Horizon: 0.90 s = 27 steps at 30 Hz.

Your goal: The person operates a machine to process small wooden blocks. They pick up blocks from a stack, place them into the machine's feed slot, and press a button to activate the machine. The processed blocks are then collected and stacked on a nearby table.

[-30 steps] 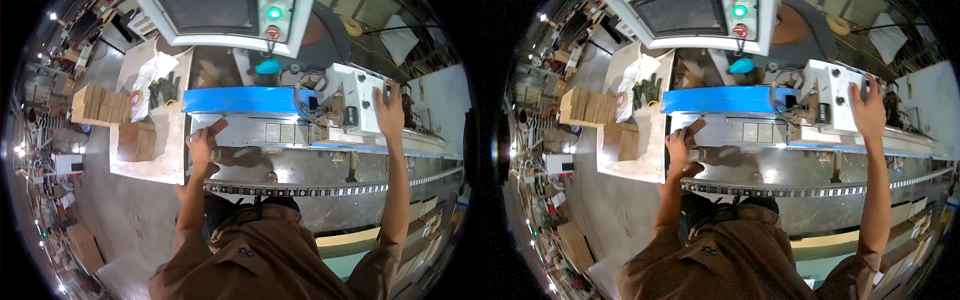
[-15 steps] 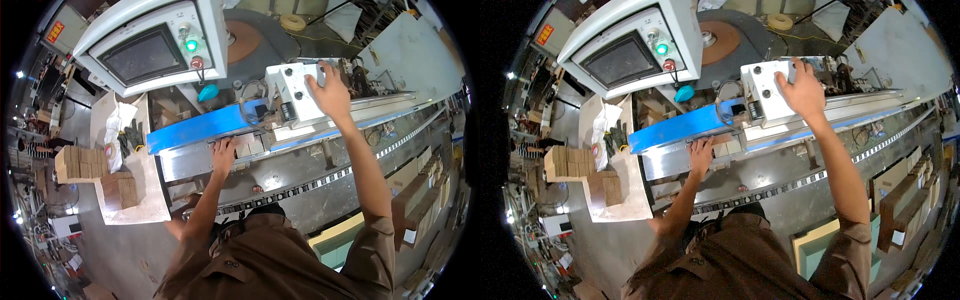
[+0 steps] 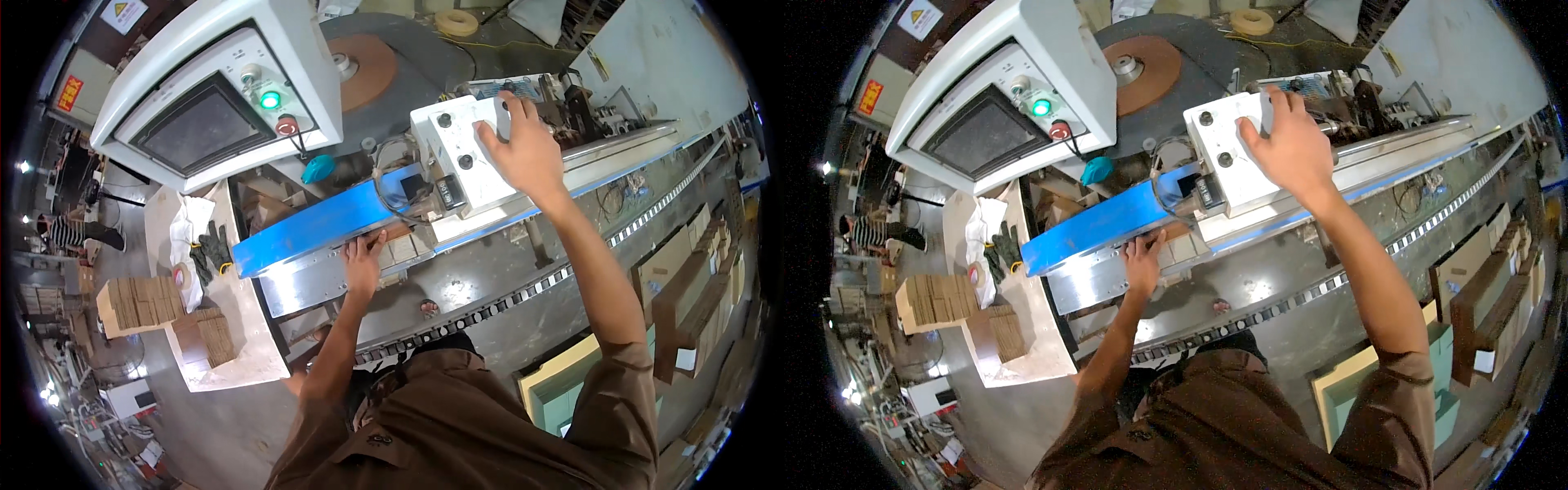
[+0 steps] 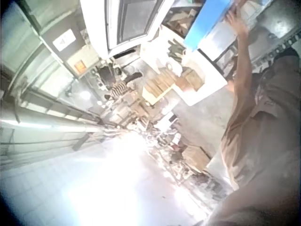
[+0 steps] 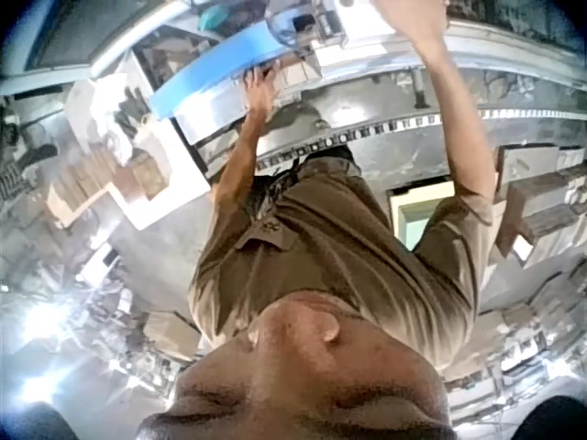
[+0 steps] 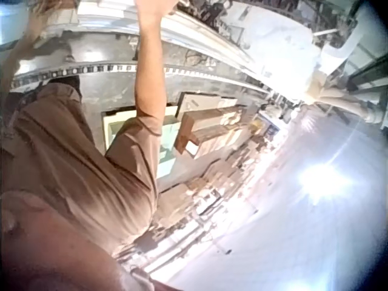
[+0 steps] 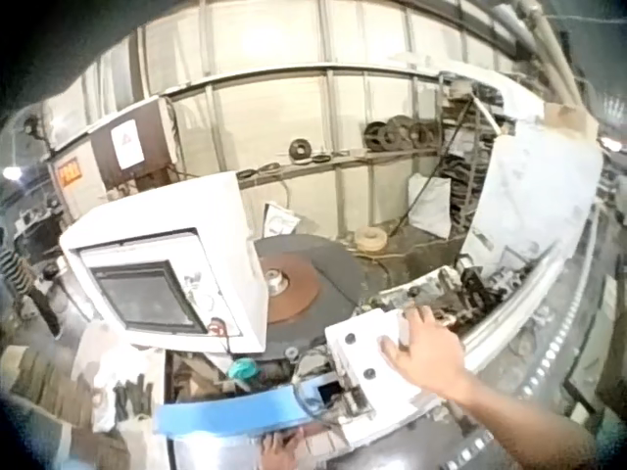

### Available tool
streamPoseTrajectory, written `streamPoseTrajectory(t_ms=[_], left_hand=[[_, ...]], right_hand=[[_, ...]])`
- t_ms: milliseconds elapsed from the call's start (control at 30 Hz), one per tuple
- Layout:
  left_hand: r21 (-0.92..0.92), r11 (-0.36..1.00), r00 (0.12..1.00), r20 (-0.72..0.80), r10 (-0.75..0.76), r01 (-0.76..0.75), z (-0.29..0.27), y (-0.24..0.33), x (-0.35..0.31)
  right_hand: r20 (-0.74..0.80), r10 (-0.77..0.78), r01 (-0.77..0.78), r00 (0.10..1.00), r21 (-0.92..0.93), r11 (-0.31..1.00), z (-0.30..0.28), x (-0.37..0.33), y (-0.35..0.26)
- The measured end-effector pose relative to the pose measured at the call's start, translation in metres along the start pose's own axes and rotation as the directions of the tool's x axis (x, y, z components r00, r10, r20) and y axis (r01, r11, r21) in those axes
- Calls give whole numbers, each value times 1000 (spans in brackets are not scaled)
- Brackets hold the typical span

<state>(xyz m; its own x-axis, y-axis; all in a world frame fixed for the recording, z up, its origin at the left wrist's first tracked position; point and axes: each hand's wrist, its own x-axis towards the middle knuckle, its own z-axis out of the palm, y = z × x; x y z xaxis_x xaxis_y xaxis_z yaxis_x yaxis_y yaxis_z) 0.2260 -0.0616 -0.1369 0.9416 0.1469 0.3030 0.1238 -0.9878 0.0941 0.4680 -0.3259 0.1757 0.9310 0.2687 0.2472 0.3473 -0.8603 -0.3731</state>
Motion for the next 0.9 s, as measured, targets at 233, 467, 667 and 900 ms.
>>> streamPoseTrajectory(t_ms=[233, 467, 667, 900], left_hand=[[-84, 996, 996, 81, 31, -24, 6, 18, 12], [-216, 976, 999, -44, 3, -12, 28, 67, 41], [-242, 957, 975, -112, -190, 159, 35, 76, 43], [-188, 912, 903, -169, -395, 364, -20, -9, -61]], right_hand=[[-12, -19, 20, 1000, 57, 998, 1, -2, 2], [33, 13, -15, 999, 71, 997, -5, 1, 4], [14, 15, -16, 1000, 69, 998, 3, 4, 9], [-42, -17, 17, 999, -4, 1000, 17, 2, 16]])
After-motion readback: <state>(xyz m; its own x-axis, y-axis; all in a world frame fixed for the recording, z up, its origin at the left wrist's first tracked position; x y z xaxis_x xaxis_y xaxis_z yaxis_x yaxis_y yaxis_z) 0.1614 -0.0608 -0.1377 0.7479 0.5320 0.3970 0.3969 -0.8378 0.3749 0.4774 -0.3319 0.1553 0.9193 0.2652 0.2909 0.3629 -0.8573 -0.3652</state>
